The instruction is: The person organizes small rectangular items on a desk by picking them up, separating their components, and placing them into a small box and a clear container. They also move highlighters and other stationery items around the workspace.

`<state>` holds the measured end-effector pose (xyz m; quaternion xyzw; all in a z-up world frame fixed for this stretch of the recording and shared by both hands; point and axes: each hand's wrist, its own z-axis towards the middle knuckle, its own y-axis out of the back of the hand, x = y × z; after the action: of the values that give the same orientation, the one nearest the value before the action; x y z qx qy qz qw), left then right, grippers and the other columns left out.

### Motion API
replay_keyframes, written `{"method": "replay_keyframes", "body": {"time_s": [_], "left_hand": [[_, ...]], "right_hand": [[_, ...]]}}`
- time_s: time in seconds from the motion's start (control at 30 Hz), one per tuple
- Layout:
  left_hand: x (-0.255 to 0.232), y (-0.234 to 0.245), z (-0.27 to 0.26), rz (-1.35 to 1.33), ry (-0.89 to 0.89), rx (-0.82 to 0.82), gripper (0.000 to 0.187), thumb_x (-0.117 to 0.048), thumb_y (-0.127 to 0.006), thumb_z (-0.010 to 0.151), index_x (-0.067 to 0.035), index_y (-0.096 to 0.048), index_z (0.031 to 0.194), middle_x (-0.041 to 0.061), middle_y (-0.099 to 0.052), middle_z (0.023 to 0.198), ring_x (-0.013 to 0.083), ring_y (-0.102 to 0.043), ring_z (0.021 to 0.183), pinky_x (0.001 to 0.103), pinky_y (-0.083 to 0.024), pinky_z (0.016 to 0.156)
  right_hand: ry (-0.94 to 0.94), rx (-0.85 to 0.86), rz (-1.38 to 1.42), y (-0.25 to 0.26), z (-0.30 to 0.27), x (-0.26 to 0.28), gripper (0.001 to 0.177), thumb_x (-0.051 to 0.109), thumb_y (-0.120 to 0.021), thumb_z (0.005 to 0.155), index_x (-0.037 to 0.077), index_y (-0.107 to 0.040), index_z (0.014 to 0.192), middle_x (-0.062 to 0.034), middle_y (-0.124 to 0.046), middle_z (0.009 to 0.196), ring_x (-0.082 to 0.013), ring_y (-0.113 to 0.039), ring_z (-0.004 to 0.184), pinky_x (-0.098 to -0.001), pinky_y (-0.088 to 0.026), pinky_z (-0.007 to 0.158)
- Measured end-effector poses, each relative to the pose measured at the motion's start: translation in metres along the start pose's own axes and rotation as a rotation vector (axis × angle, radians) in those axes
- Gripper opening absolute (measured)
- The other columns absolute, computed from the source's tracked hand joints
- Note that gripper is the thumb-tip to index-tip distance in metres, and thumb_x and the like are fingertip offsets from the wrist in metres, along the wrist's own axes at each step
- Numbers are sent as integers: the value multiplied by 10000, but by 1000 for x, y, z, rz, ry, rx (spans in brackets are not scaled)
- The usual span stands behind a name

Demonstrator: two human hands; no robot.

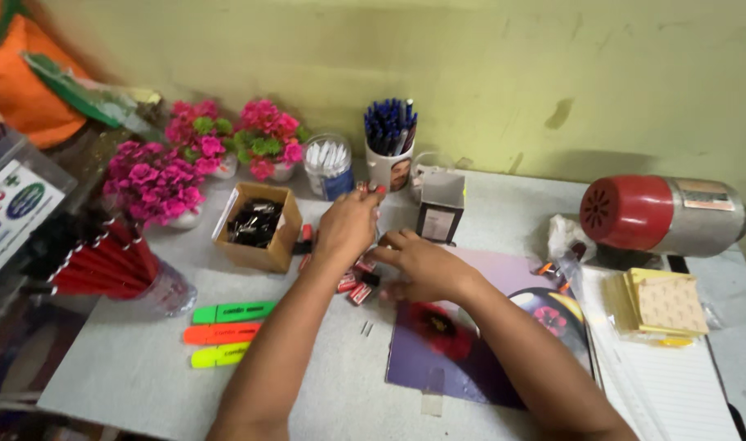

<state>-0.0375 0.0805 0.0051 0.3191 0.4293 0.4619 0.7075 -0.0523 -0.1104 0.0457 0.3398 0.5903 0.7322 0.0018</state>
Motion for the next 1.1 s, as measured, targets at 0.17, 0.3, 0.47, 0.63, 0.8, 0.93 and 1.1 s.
{"method": "replay_keyframes", "body": {"time_s": [0.17, 0.3, 0.47, 0.63, 0.8, 0.93, 1.1], "left_hand": [[7, -37, 24, 125, 23, 35, 262, -175, -696, 858, -133, -705, 1116, 159, -689, 1089, 377, -646, 1060, 490, -554, 832], [6, -35, 26, 87, 61, 51, 226, -88, -695, 837, -132, -703, 1059, 138, -708, 1062, 361, -672, 1010, 483, -567, 809], [-13, 2, 24, -446, 149, -35, 226, -180, -756, 821, -90, -677, 1013, 75, -746, 952, 277, -700, 838, 426, -535, 692], [-43, 14, 25, -747, -149, -246, 244, -188, -773, 878, -85, -669, 1073, 29, -718, 981, 171, -681, 815, 322, -543, 714], [-39, 9, 24, -629, 21, -277, 137, -197, -707, 960, -94, -719, 1049, 67, -711, 1003, 228, -715, 793, 363, -544, 642], [-2, 2, 18, -83, 164, -284, 173, -132, -609, 998, -133, -749, 1101, 146, -716, 1032, 386, -713, 846, 477, -569, 712], [26, -33, 25, 157, 242, 4, 398, -172, -612, 890, -88, -660, 1276, 212, -690, 988, 414, -713, 800, 519, -568, 656]], "right_hand": [[-115, -475, -27, 24, -22, -13, 198, 200, -748, 885, 170, -718, 1078, -88, -672, 1076, -301, -645, 1101, -410, -541, 966], [18, -955, -65, 26, -18, -49, 732, 180, -904, 654, 99, -537, 1282, -159, -528, 1284, -395, -477, 1228, -471, -410, 1047], [-97, -740, 703, 0, -8, -102, 1127, 139, -907, 576, 175, -291, 1519, -124, -440, 1483, -283, -420, 1393, -428, -359, 1156], [-61, -832, 464, -34, -4, -124, 960, -17, -857, 560, 110, -499, 1442, -136, -376, 1437, -282, -423, 1394, -430, -478, 1155], [-95, -819, 516, -34, -4, -117, 939, 11, -864, 594, 111, -469, 1440, -106, -350, 1352, -262, -439, 1329, -397, -531, 1078], [-120, -808, 496, -30, -5, -108, 935, 32, -901, 635, 119, -470, 1460, -105, -422, 1363, -278, -468, 1340, -419, -483, 1114], [-148, -825, 441, -26, -3, -104, 1041, 36, -923, 634, 125, -402, 1531, -104, -468, 1330, -285, -482, 1322, -414, -393, 1161]]}}
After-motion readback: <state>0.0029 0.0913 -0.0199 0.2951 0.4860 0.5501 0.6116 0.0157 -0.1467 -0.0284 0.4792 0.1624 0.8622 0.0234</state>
